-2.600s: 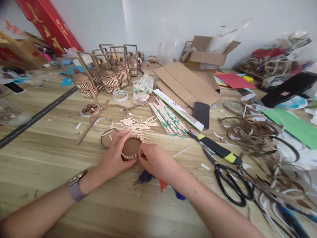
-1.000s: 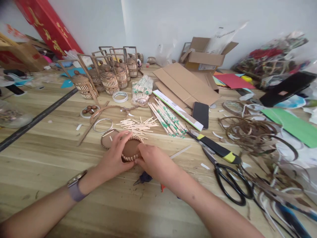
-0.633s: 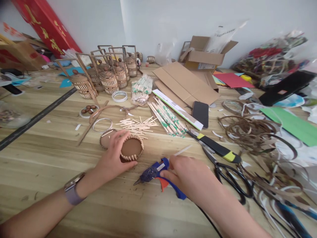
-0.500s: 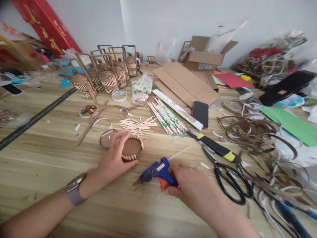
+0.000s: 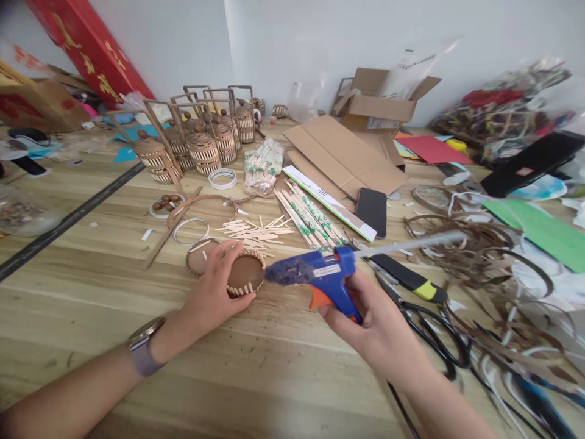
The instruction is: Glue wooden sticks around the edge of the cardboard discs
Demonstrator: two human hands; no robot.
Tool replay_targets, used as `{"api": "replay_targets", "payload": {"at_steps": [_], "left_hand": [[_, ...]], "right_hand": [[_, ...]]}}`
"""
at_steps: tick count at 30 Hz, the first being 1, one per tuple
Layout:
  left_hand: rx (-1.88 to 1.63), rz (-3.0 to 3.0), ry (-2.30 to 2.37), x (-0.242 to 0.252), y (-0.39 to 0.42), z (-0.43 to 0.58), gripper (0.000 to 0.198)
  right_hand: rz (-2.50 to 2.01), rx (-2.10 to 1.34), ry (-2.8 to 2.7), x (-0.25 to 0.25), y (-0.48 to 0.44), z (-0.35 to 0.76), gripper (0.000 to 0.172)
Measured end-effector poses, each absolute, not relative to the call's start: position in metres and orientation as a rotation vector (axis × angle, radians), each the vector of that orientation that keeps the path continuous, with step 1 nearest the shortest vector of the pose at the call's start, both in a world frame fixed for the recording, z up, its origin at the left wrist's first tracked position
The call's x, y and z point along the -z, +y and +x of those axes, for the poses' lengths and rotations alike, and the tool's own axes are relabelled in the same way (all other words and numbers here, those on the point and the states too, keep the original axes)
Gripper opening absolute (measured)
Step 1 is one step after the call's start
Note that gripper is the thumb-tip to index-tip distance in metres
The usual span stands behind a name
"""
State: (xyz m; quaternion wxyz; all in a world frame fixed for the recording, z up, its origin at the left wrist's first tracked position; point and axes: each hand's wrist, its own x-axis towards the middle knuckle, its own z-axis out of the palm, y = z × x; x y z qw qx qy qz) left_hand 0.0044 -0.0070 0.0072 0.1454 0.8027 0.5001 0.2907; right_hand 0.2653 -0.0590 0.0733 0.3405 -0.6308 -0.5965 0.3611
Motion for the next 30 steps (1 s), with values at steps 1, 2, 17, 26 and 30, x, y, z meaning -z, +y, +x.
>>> {"api": "replay_targets", "payload": {"at_steps": [1, 2, 17, 26, 30], "left_hand": [[-0.839, 2.317, 1.44, -0.007, -0.007, 0.004, 0.087], [-0.842, 2.321, 1.44, -0.007, -0.007, 0.004, 0.088], [-0.881, 2.361, 1.403, -0.005, -0.006, 0.003, 0.091], [-0.885, 2.389, 1.403, -0.004, -0.006, 0.004, 0.09], [-0.863, 2.382, 1.426, -0.004, -0.005, 0.004, 0.092]], "right_hand": [[-1.635, -1.023, -1.467, -0.07, -0.058, 0.264, 0.024], [-1.622, -1.135, -1.389, -0.065, -0.056, 0.262, 0.026], [-1.535, -1.184, -1.748, -0.028, -0.049, 0.253, 0.033], [-1.616, -1.049, -1.869, -0.034, -0.051, 0.24, 0.034], [-1.615, -1.01, -1.88, -0.03, -0.052, 0.239, 0.034]]}}
